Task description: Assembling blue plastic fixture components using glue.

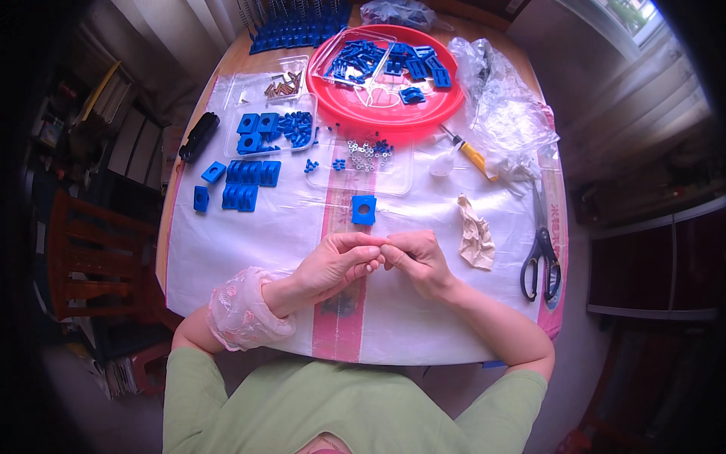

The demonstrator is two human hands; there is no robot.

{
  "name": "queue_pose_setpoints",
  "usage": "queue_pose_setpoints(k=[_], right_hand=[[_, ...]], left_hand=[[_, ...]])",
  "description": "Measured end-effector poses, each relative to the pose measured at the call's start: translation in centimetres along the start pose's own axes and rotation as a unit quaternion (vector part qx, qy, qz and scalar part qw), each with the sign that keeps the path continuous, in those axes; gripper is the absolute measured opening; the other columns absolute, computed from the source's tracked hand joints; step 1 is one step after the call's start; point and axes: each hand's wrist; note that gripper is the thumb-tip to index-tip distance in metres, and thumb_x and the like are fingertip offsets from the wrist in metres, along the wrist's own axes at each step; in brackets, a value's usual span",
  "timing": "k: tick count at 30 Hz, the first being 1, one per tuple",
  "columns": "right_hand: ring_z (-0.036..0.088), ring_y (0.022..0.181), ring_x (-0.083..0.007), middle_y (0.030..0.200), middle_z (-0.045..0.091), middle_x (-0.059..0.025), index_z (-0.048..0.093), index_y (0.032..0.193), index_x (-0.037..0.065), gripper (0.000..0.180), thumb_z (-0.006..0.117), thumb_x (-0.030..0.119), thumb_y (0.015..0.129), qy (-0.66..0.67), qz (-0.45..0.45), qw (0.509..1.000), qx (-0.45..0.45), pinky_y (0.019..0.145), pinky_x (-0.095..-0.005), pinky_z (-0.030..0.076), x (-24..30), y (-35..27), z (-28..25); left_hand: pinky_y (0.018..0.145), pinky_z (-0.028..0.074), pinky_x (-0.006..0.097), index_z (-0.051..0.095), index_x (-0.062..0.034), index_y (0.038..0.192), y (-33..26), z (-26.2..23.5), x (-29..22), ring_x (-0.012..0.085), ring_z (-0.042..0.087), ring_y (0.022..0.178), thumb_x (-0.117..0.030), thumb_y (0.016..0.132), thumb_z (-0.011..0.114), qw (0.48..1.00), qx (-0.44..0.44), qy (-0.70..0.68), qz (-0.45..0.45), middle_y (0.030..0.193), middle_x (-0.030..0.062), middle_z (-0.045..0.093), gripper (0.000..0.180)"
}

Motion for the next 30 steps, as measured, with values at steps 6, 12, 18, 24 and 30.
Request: queue_pose_setpoints(k=[6, 12, 18, 24, 30], right_hand=[[0.054, 0.059, -0.0063, 0.065, 0.063, -0.0014, 0.070, 0.078, -0.001, 0.031, 0.056, 0.019, 0.097, 0.056, 0.075, 0.996, -0.005, 0.052, -0.0232, 0.039, 0.8, 0.1, -0.1], [0.049, 0.054, -0.0036, 0.062, 0.061, -0.0003, 0.071, 0.076, 0.001, 0.034, 0.056, 0.022, 0.098, 0.092, 0.095, 0.991, -0.001, 0.047, -0.0203, 0.032, 0.9, 0.1, -0.5], [0.051, 0.055, -0.0046, 0.063, 0.062, -0.0006, 0.070, 0.075, 0.001, 0.034, 0.057, 0.022, 0.097, 0.091, 0.085, 0.992, 0.006, 0.048, -0.0209, 0.034, 0.7, 0.2, -0.7], [0.056, 0.056, -0.0070, 0.062, 0.063, -0.0029, 0.069, 0.076, 0.000, 0.030, 0.058, 0.020, 0.095, 0.056, 0.057, 0.996, 0.050, 0.050, -0.0231, 0.040, 0.3, 0.0, -1.1], [0.055, 0.056, -0.0076, 0.061, 0.061, -0.0038, 0.068, 0.078, 0.000, 0.029, 0.056, 0.019, 0.096, 0.041, 0.052, 0.995, 0.069, 0.051, -0.0241, 0.040, 0.8, 0.1, -0.9]], left_hand=[[0.085, 0.055, 0.020, 0.062, 0.0025, 0.122, -0.1, 0.0, -0.1, 0.0112, 0.064, 0.097, -0.006, 0.096, 0.061, 1.000, -0.013, 0.017, -0.011, 0.107, 0.0089, 0.066, 0.027], [0.088, 0.055, 0.021, 0.060, 0.0020, 0.125, 0.0, 0.5, -0.2, 0.0110, 0.064, 0.099, -0.007, 0.096, 0.061, 0.999, -0.022, 0.035, -0.006, 0.109, 0.0076, 0.066, 0.031], [0.086, 0.055, 0.021, 0.061, 0.0013, 0.124, -0.1, 0.7, -0.3, 0.0110, 0.065, 0.097, -0.007, 0.096, 0.061, 0.999, -0.016, 0.037, 0.003, 0.107, 0.0075, 0.067, 0.030], [0.077, 0.054, 0.019, 0.065, 0.0006, 0.117, -0.3, 0.3, -0.2, 0.0100, 0.065, 0.087, -0.008, 0.095, 0.063, 0.998, -0.012, 0.054, -0.009, 0.100, 0.0086, 0.068, 0.023], [0.072, 0.052, 0.020, 0.066, 0.0000, 0.111, -0.1, 0.0, 0.3, 0.0092, 0.062, 0.080, -0.009, 0.097, 0.060, 1.000, -0.007, 0.018, -0.005, 0.095, 0.0073, 0.067, 0.018]])
Point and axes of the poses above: each hand's wrist, its own y-axis towards the middle knuckle, its own z-axis out of the palm, x = y × z
